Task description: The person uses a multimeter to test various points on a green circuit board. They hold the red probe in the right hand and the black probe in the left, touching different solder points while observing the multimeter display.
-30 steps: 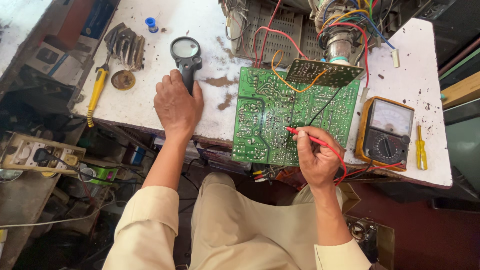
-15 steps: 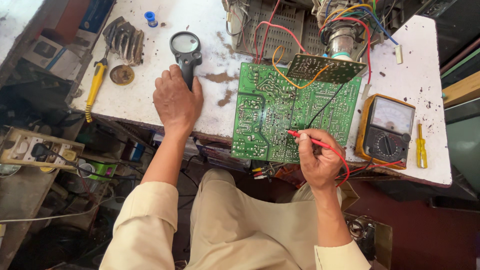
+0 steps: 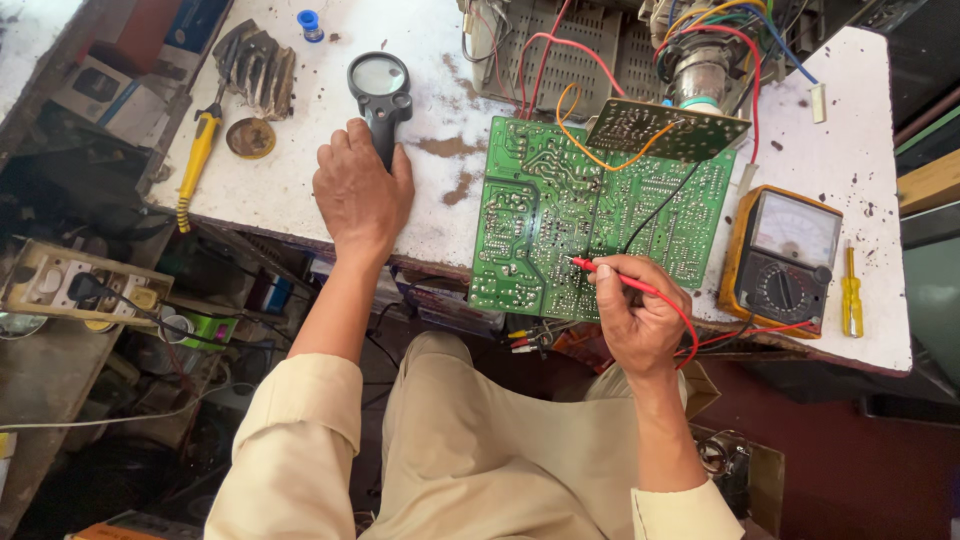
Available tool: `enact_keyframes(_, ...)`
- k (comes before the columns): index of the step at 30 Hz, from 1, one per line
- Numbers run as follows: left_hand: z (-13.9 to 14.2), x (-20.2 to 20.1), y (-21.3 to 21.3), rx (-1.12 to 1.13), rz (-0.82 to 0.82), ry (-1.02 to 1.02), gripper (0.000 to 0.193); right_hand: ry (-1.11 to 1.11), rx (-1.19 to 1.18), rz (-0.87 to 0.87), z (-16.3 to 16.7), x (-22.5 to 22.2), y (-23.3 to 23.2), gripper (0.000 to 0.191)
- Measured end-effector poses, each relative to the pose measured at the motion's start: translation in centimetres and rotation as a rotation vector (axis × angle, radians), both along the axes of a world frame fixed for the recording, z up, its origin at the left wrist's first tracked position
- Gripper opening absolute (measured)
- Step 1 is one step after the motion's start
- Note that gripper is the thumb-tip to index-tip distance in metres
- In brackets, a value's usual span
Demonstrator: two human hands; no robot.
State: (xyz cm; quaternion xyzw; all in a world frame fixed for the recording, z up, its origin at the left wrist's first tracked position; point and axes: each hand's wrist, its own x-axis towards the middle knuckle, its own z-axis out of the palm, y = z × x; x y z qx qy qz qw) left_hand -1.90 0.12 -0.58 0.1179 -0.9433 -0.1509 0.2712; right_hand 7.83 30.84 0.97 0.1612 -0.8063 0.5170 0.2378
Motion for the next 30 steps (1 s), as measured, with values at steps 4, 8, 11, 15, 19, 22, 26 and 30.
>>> enact_keyframes(4,0.0,0.0,0.0,0.012,-0.007,-0.009,0.046,0.014,0.024,0.008,0.2,0.0,-0.1,0.008)
enact_keyframes(8,0.0,0.1,0.0,0.006,-0.005,0.002,0.046,0.010,0.037,0.008,0.4,0.0,-0.2,0.009)
enact_keyframes(11,0.0,0.1,0.0,0.006,-0.002,0.003,0.047,-0.001,0.028,0.013,0.7,0.0,-0.3,0.008)
enact_keyframes(15,-0.1,0.1,0.0,0.005,-0.003,0.020,0.047,0.117,0.193,-0.051,1.3,1.1,-1.0,0.010)
enact_keyframes(19,-0.2,0.1,0.0,0.011,-0.002,0.015,0.047,0.102,0.256,-0.149,0.7,3.6,-2.8,0.019)
enact_keyframes(22,-0.3,0.2,0.0,0.000,-0.002,0.017,0.048,0.111,0.244,-0.214,-0.2,4.5,-4.0,0.022)
enact_keyframes(26,-0.1,0.2,0.0,-0.015,0.003,0.001,0.049,0.112,0.162,-0.218,-0.9,4.4,-4.4,0.022)
enact_keyframes(30,0.1,0.2,-0.1,-0.005,0.004,-0.059,0.049,0.115,0.104,-0.199,-1.0,4.1,-4.3,0.021)
